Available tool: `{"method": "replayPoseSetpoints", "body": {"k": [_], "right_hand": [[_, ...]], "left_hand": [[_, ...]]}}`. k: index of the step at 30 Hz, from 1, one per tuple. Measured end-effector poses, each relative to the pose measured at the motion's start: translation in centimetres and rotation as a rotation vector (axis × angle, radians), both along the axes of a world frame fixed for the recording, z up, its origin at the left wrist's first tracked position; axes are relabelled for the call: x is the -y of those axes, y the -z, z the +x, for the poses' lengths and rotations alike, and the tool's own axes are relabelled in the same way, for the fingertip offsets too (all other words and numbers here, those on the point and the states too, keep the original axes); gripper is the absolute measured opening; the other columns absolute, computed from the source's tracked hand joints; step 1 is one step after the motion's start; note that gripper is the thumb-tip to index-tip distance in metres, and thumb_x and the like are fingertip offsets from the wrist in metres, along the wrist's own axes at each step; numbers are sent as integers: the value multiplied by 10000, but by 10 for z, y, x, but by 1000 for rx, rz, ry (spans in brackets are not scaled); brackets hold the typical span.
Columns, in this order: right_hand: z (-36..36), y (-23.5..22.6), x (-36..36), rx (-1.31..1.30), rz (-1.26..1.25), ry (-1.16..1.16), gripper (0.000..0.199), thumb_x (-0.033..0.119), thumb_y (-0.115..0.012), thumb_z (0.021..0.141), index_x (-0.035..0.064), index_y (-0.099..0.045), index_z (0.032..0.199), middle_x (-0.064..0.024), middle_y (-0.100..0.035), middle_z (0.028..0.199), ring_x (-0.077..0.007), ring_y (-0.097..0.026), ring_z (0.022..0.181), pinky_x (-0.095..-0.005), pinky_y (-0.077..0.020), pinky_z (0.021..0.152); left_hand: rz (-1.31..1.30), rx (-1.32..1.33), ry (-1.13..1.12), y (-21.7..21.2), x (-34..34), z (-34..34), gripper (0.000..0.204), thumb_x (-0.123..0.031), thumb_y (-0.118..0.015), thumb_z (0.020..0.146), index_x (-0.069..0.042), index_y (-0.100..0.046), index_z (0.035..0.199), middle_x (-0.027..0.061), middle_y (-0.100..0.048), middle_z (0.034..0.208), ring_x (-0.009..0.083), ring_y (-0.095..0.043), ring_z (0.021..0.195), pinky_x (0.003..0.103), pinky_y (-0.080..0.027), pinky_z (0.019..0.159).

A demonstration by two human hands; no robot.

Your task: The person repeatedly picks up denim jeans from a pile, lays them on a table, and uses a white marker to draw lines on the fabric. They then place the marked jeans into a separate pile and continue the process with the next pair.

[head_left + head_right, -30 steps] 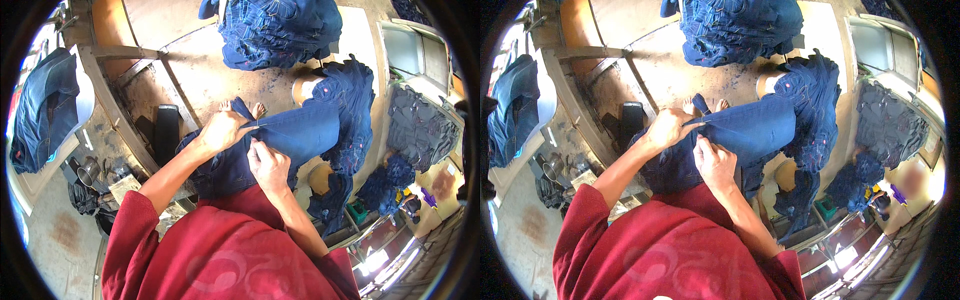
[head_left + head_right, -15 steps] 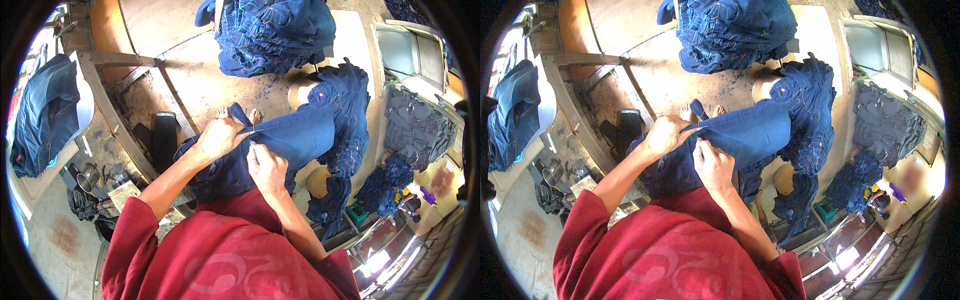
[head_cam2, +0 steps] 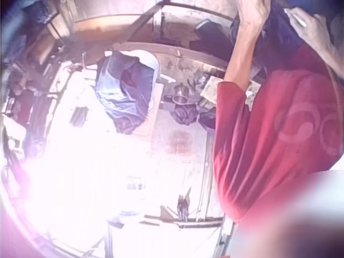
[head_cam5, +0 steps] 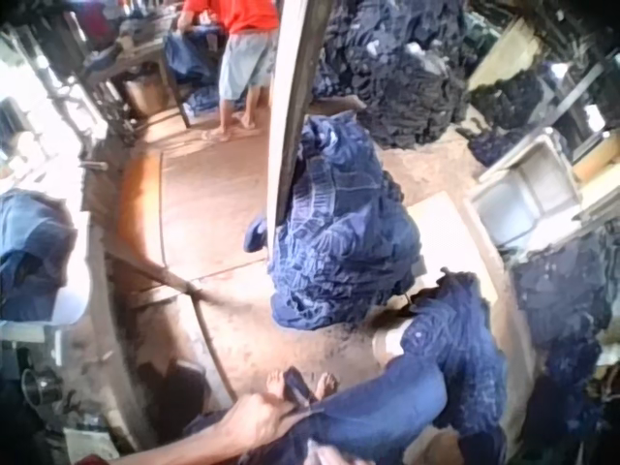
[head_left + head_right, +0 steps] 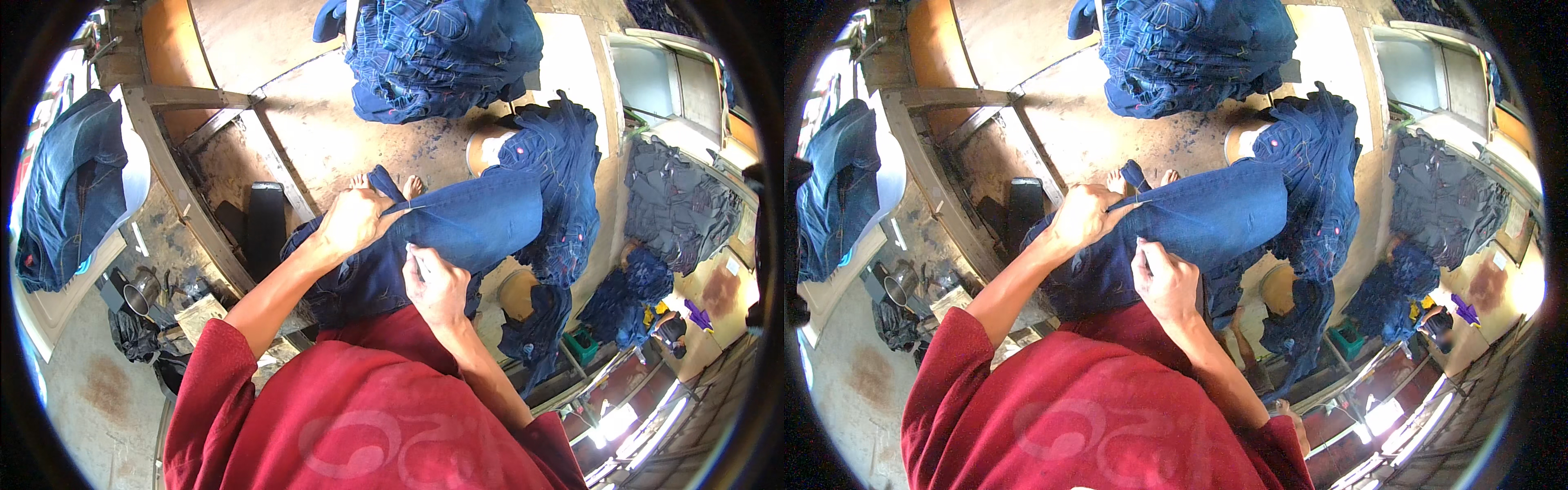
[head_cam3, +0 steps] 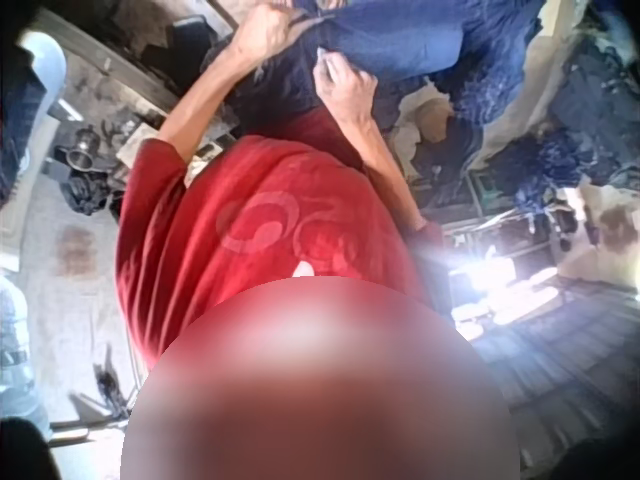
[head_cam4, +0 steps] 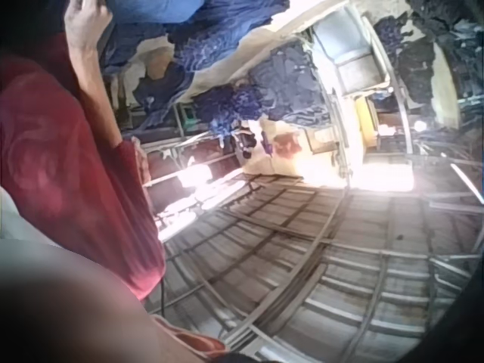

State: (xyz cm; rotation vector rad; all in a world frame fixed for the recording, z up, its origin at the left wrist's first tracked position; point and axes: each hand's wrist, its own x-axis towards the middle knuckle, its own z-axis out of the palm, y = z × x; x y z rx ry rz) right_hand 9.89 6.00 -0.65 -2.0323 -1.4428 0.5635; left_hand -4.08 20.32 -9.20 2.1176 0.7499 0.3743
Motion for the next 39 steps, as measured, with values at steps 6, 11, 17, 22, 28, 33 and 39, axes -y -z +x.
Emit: {"method": "replayPoseSetpoints", "body": {"k": [6,11,17,22,28,33,39], "right_hand": [[-4,0,9,132,-197,-101,115,19,-782,900,45,-729,999,-122,-707,695,-276,-721,584,-383,-567,538],[-1,-1,9,66,-149,-35,117,29,-780,905,46,-735,1011,-128,-716,707,-281,-728,592,-385,-571,538],[1,-3,8,106,-197,-86,125,20,-782,905,41,-742,1021,-127,-726,720,-277,-730,591,-377,-569,535],[1,-1,7,135,-163,-67,71,55,-762,934,65,-717,988,-106,-707,687,-265,-719,573,-383,-566,521],[3,0,8,107,-135,-36,85,43,-772,917,72,-717,977,-116,-688,664,-281,-712,560,-395,-554,511],[6,-2,8,117,-199,-55,101,28,-781,903,68,-725,978,-131,-696,680,-287,-726,584,-393,-551,518],[7,-1,7,163,-143,-71,101,39,-783,908,63,-735,994,-128,-702,683,-294,-722,580,-401,-552,516]], "left_hand": [[-12,-52,5,1,1,1,289,-274,-827,947,-17,-757,835,199,-681,688,398,-691,653,464,-567,640],[-12,-31,0,-1,0,2,288,-268,-825,950,-8,-763,844,205,-665,666,385,-689,627,455,-564,623],[-8,-57,-4,-4,0,2,279,-263,-817,956,-11,-770,848,202,-656,649,390,-684,614,473,-562,626],[15,-70,-32,-6,0,4,284,-268,-831,942,-17,-771,822,208,-670,659,407,-688,634,471,-570,639],[-8,-66,-30,-9,-1,6,286,-256,-835,941,-7,-771,817,219,-666,657,411,-685,616,471,-566,621],[-57,-54,-59,-8,-1,5,281,-253,-833,944,-12,-778,811,222,-669,667,407,-691,630,463,-569,629],[-29,-136,-26,-6,-1,5,254,-261,-854,923,-12,-830,967,219,-668,663,393,-691,616,452,-560,609]]}}
